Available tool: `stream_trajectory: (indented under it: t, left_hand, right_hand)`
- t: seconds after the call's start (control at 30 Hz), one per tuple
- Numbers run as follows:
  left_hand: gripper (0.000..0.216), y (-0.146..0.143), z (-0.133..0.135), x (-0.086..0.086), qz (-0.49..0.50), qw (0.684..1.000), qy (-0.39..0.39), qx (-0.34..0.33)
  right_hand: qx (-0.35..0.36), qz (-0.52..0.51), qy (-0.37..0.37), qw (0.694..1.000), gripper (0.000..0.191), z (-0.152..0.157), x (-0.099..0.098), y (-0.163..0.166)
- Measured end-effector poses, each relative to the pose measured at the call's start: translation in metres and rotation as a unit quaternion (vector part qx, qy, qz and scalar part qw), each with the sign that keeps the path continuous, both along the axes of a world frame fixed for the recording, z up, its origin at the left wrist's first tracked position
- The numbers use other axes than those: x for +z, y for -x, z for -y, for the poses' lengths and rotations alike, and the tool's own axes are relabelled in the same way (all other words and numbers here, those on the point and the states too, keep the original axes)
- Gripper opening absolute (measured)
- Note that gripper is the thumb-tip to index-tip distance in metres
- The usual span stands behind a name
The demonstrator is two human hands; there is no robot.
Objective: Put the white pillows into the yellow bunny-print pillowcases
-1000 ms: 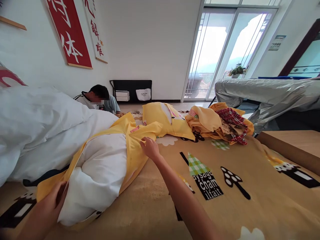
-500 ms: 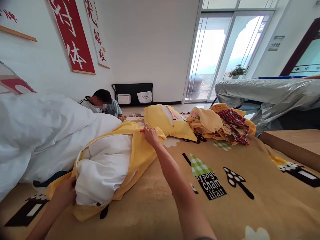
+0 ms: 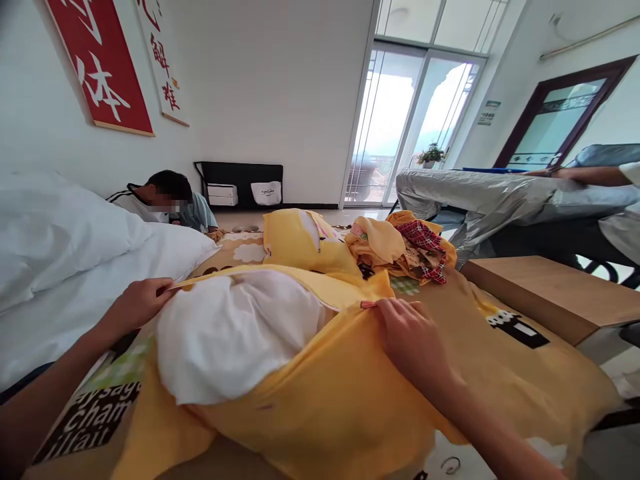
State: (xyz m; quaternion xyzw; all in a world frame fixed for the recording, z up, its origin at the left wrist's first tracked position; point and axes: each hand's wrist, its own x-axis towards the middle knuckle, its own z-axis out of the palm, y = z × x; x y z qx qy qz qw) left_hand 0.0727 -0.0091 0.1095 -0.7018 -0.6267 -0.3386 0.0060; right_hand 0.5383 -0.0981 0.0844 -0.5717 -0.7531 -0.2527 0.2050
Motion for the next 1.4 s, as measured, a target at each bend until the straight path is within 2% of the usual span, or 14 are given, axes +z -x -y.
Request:
stream_trajectory:
  t: [0.1,0.2,0.3,0.4,0.5,0.67,0.8,0.93,1.0,1.07,1.13,1.23,1.33,1.4]
  left_hand:
    - [0.042,-0.014,-0.002,-0.021,0.022,0.994,0.101,-0.044]
    - [0.041,-0.012,0.021,-0.025,0.107,0.983,0.117,-0.094]
    - [0.025,-0.004,0.069,-0.032,0.108,0.991,-0.039,-0.074]
    - [0.008,0.002,0.114,-0.054,0.016,0.976,-0.16,-0.15]
    - [0.025,0.004,0.127,-0.08,-0.099,0.962,-0.115,-0.226]
    - [0.032,-0.002,0.099,-0.095,-0.179,0.952,0.02,-0.247]
    - [0.027,-0.018,0.085,-0.081,-0.172,0.934,0.111,-0.293]
    - [0.031,-0.011,0.089,-0.03,-0.196,0.922,0.123,-0.311]
    - [0.033,0.006,0.092,0.002,-0.193,0.938,0.092,-0.274]
    - [0.038,0.022,0.091,0.022,-0.155,0.956,0.045,-0.245]
    - [0.043,0.029,0.087,0.024,-0.113,0.962,0.028,-0.248]
    - [0.047,0.024,0.077,0.006,-0.164,0.946,0.107,-0.256]
    - [0.05,0.026,0.076,0.011,-0.243,0.928,0.152,-0.238]
    - [0.049,0.033,0.081,0.035,-0.224,0.942,0.085,-0.237]
  right_hand:
    - [0.003,-0.006,0.133,0.991,0.033,0.0,-0.02,-0.021]
    - [0.05,0.007,0.222,0.974,0.031,-0.006,-0.011,-0.022]
    - [0.125,-0.035,0.166,0.978,0.027,-0.01,0.008,-0.005]
    - [0.271,-0.053,0.206,0.939,0.029,-0.016,0.012,0.024]
    - [0.308,-0.042,0.26,0.914,0.029,-0.029,-0.002,0.053]
    - [0.25,0.064,0.275,0.926,0.037,-0.049,-0.016,0.067]
    - [0.214,0.108,0.183,0.953,0.042,-0.044,0.017,0.044]
    - [0.238,0.054,0.089,0.966,0.046,-0.024,0.06,0.026]
    - [0.238,0.027,0.063,0.969,0.046,-0.016,0.065,0.027]
    - [0.246,0.024,0.074,0.966,0.045,-0.014,0.052,0.033]
    - [0.256,0.061,0.118,0.958,0.046,-0.02,0.026,0.042]
    - [0.268,0.139,0.153,0.941,0.049,-0.034,-0.002,0.049]
    - [0.294,0.169,0.08,0.937,0.051,-0.04,0.026,0.042]
    - [0.307,0.168,-0.007,0.937,0.049,-0.038,0.063,0.034]
